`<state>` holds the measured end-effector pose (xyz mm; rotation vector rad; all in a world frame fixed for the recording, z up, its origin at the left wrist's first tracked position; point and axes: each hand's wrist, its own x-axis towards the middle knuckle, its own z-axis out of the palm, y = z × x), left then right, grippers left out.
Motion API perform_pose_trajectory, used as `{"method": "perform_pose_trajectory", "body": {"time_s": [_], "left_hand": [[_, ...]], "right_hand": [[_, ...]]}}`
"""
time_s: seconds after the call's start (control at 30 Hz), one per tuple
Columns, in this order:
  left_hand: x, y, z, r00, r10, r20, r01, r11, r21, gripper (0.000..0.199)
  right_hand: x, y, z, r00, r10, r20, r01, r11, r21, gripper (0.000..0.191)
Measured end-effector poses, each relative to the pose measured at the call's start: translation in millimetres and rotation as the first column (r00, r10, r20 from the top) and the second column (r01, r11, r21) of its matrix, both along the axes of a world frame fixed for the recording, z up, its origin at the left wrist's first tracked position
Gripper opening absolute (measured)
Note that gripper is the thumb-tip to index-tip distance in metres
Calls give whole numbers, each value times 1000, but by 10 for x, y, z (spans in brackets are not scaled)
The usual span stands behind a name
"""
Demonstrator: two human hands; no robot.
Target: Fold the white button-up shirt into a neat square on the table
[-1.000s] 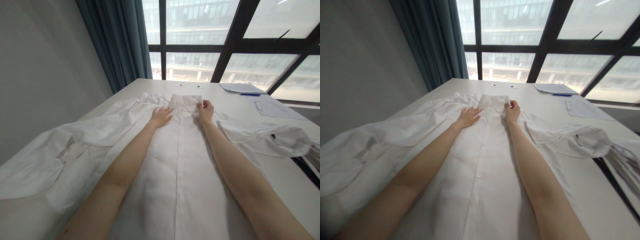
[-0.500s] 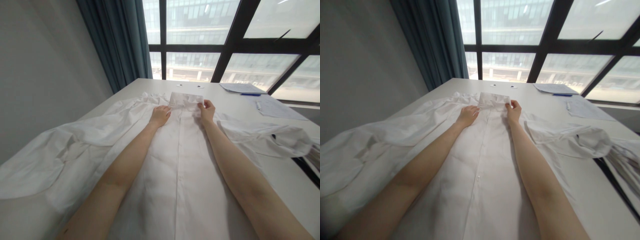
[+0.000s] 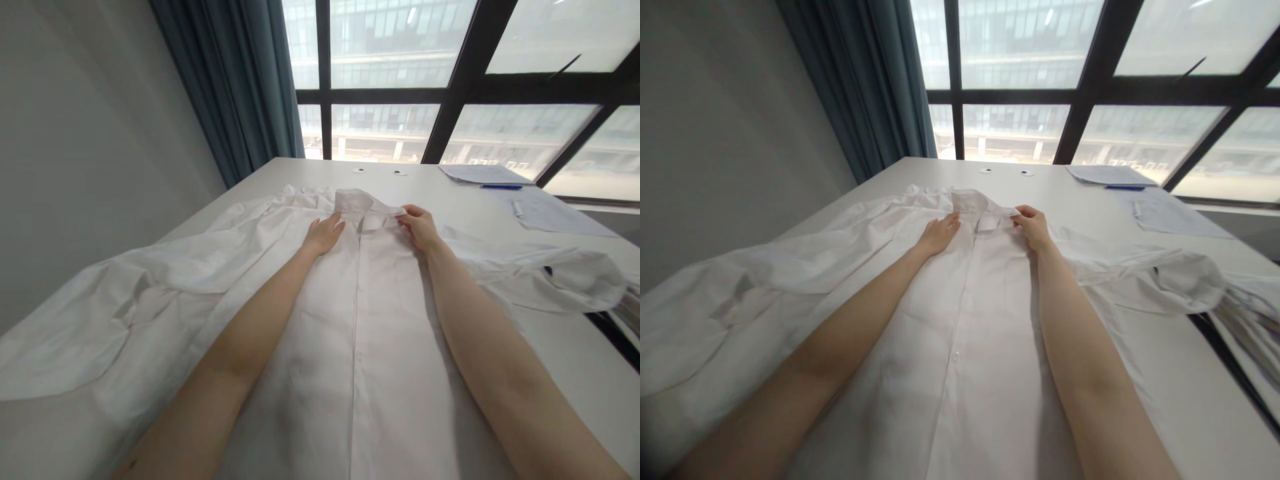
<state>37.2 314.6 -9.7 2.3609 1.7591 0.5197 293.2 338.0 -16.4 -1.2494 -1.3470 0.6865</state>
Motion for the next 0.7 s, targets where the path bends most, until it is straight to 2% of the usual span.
{"method": "perform_pose_trajectory", "body": {"time_s": [0.1,0.17,0.27,0.33,0.47,0.7], "left_hand": [[-38,32,20,988,131,82,-133,991,30,54],[-51,29,39,978,160,134,-166,985,37,59],[-46,2,63,970,110,215,-125,991,56,60],[-38,-10,69,969,76,234,-93,994,63,49],[-38,9,49,974,88,208,-99,994,43,35],[-34,15,2,994,69,87,-76,994,81,48]], "right_hand": [[66,-35,20,997,50,50,-48,997,-52,16],[74,-46,26,995,41,89,-36,998,-52,25],[66,-47,23,987,-10,157,15,1000,-27,24],[63,-44,14,978,-29,208,34,999,-20,18],[54,-27,-9,951,-39,307,52,998,-32,24],[28,47,-69,881,-190,434,198,980,28,13]]}}
